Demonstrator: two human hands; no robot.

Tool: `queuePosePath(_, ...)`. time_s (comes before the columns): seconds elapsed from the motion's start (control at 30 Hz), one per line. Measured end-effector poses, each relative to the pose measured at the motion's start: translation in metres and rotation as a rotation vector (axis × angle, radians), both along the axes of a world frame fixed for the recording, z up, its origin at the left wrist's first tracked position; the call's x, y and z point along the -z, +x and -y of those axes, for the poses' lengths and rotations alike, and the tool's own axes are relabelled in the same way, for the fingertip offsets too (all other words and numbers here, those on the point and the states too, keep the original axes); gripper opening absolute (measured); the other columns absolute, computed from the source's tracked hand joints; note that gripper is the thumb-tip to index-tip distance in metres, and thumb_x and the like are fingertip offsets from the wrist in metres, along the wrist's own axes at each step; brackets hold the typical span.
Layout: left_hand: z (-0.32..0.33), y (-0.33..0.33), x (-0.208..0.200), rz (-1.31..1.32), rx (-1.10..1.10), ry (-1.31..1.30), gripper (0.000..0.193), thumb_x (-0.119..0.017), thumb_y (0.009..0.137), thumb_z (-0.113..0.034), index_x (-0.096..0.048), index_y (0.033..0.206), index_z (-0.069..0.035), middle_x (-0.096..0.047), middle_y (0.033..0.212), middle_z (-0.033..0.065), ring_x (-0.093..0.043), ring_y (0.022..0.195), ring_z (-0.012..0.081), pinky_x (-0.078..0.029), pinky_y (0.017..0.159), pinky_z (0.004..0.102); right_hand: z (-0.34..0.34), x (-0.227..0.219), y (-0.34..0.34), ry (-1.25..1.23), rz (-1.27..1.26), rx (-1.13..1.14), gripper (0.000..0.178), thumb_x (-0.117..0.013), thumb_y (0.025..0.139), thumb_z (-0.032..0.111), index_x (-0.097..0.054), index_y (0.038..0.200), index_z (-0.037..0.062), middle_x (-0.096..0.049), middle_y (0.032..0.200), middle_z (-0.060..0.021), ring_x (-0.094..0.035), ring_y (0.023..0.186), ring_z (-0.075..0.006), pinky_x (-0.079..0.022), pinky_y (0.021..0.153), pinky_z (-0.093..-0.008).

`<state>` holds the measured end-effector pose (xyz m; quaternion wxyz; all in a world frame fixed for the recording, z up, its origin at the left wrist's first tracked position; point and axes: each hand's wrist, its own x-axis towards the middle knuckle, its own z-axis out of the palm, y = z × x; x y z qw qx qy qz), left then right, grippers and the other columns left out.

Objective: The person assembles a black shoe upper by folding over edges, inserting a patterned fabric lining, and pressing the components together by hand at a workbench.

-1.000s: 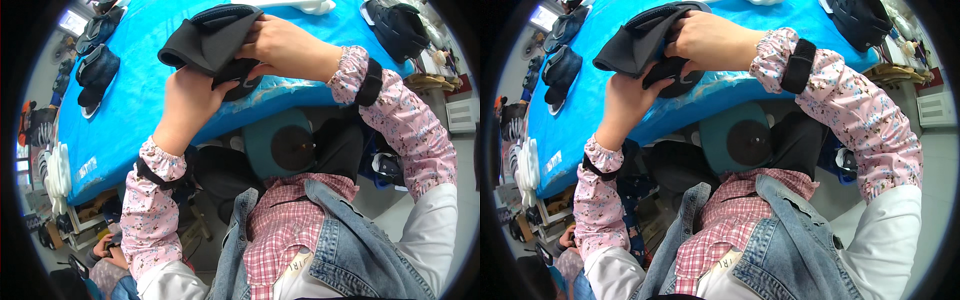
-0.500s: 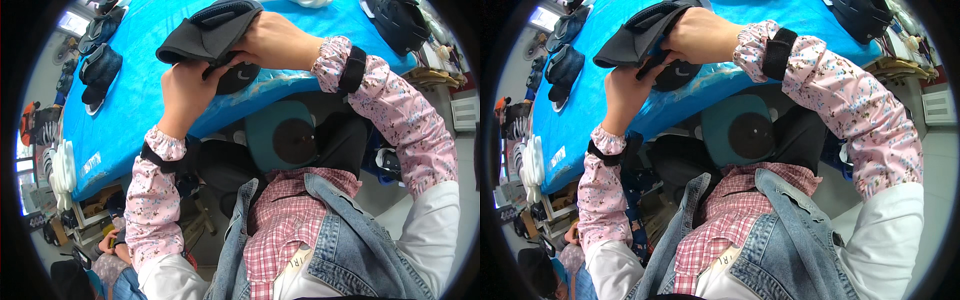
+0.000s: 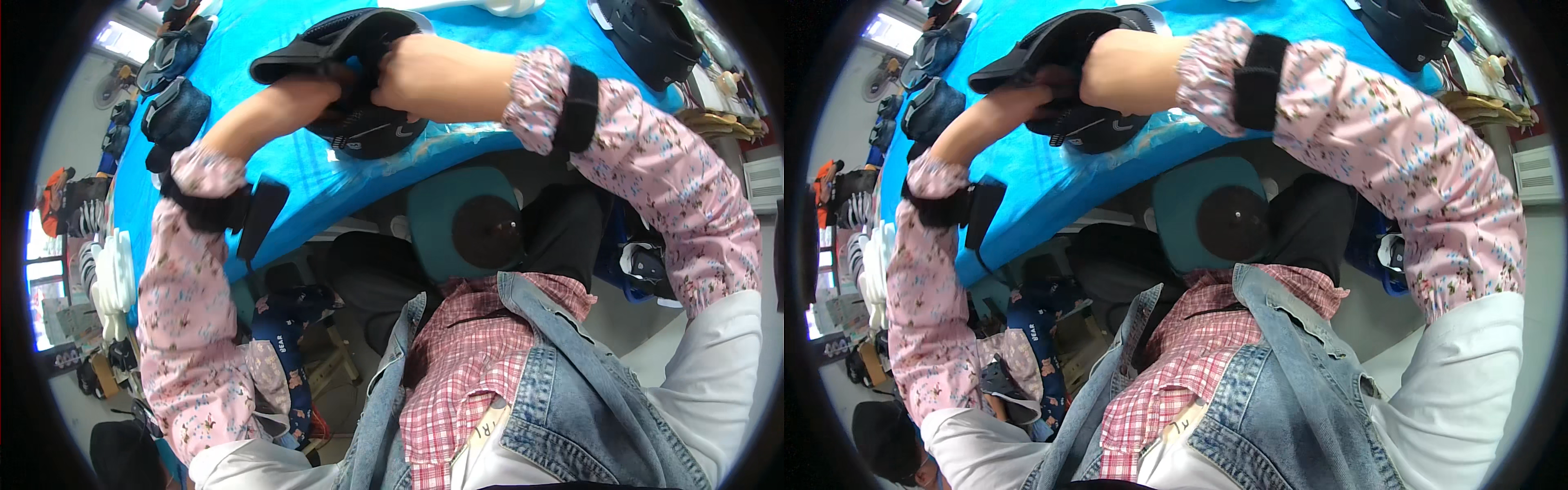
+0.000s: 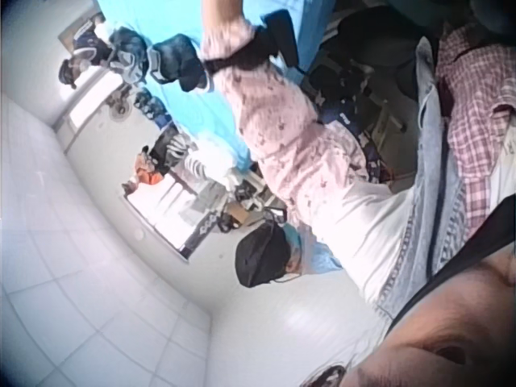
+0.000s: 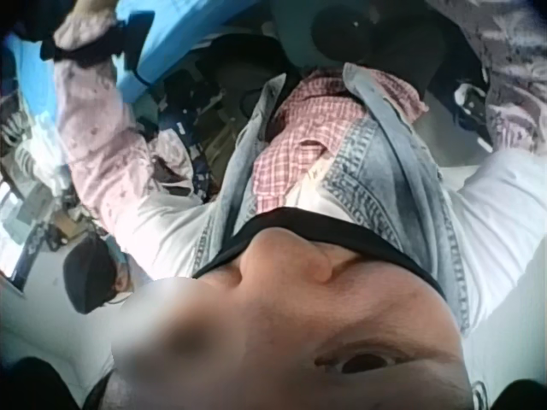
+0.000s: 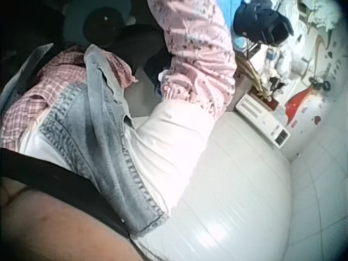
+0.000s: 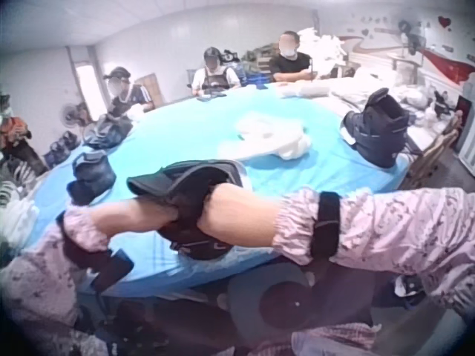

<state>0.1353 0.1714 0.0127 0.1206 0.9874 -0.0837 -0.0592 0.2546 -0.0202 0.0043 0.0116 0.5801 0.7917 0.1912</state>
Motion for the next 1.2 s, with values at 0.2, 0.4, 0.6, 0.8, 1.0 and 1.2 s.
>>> queuePosePath(0.2,-0.045,0.065,0.075,-0.119,-0.137,0.221,0.025,-0.043,0.085,-0.008,-0.06,0.102,-0.002,-0.06,0.101,0.0181,-0.06,0.086,0.0299,-0.045,0.079,0.0327,-0.001,0.008,-0.013,0.134,0.004,-0.066,0.009,-0.06,0.068,0.012,-0.061,0.074,0.007,-0.06,0.068,-0.0061,-0.06,0.076,-0.0217,-0.045,0.076,-0.031)
queuePosePath(0.4,0.011,0.069,-0.009,-0.501,0.102,0.382,0.024,-0.045,0.083,-0.013,-0.065,0.091,-0.003,-0.064,0.093,0.0158,-0.061,0.077,0.0269,-0.046,0.07,0.035,0.019,0.012,-0.007,0.093,0.042,0.046,0.014,-0.057,0.072,0.011,-0.061,0.085,0.0057,-0.06,0.075,-0.0033,-0.058,0.08,-0.0178,-0.041,0.079,-0.0277)
queuePosePath(0.6,-0.015,0.03,0.028,-0.227,0.004,0.411,0.022,-0.044,0.08,-0.005,-0.062,0.093,-0.002,-0.062,0.095,0.0195,-0.06,0.085,0.0307,-0.046,0.076,0.0369,0.015,0.013,-0.018,0.124,0.119,0.093,0.025,-0.056,0.073,0.011,-0.06,0.097,0.0033,-0.06,0.08,-0.0015,-0.056,0.085,-0.0147,-0.041,0.078,-0.0267)
queuePosePath(0.8,0.029,0.058,0.025,-0.651,-0.132,0.809,0.033,-0.048,0.082,-0.012,-0.056,0.113,-0.009,-0.055,0.117,0.0142,-0.053,0.107,0.0251,-0.044,0.087,0.0352,0.016,0.012,-0.003,0.087,-0.223,0.023,0.038,-0.069,0.067,0.021,-0.063,0.101,0.0064,-0.062,0.084,-0.0043,-0.057,0.087,-0.0187,-0.042,0.078,-0.0293)
queuePosePath(1.0,0.006,0.044,0.051,-0.322,-0.26,0.577,0.029,-0.043,0.085,-0.01,-0.056,0.11,-0.002,-0.057,0.111,0.0175,-0.058,0.093,0.0263,-0.045,0.081,0.0336,-0.003,0.008,-0.014,0.042,-0.273,0.106,0.027,-0.072,0.062,0.026,-0.066,0.081,0.0085,-0.062,0.07,-0.0059,-0.059,0.078,-0.0229,-0.042,0.072,-0.0339)
queuePosePath(1.2,0.061,-0.019,0.006,0.212,-0.271,-0.21,0.027,-0.055,0.08,-0.022,-0.061,0.098,-0.002,-0.061,0.089,0.0214,-0.06,0.084,0.0339,-0.048,0.074,0.0377,-0.004,0.006,0.007,-0.029,-0.246,0.236,0.034,-0.072,0.063,0.037,-0.067,0.08,0.0077,-0.063,0.072,-0.0085,-0.063,0.076,-0.0256,-0.048,0.065,-0.0345)
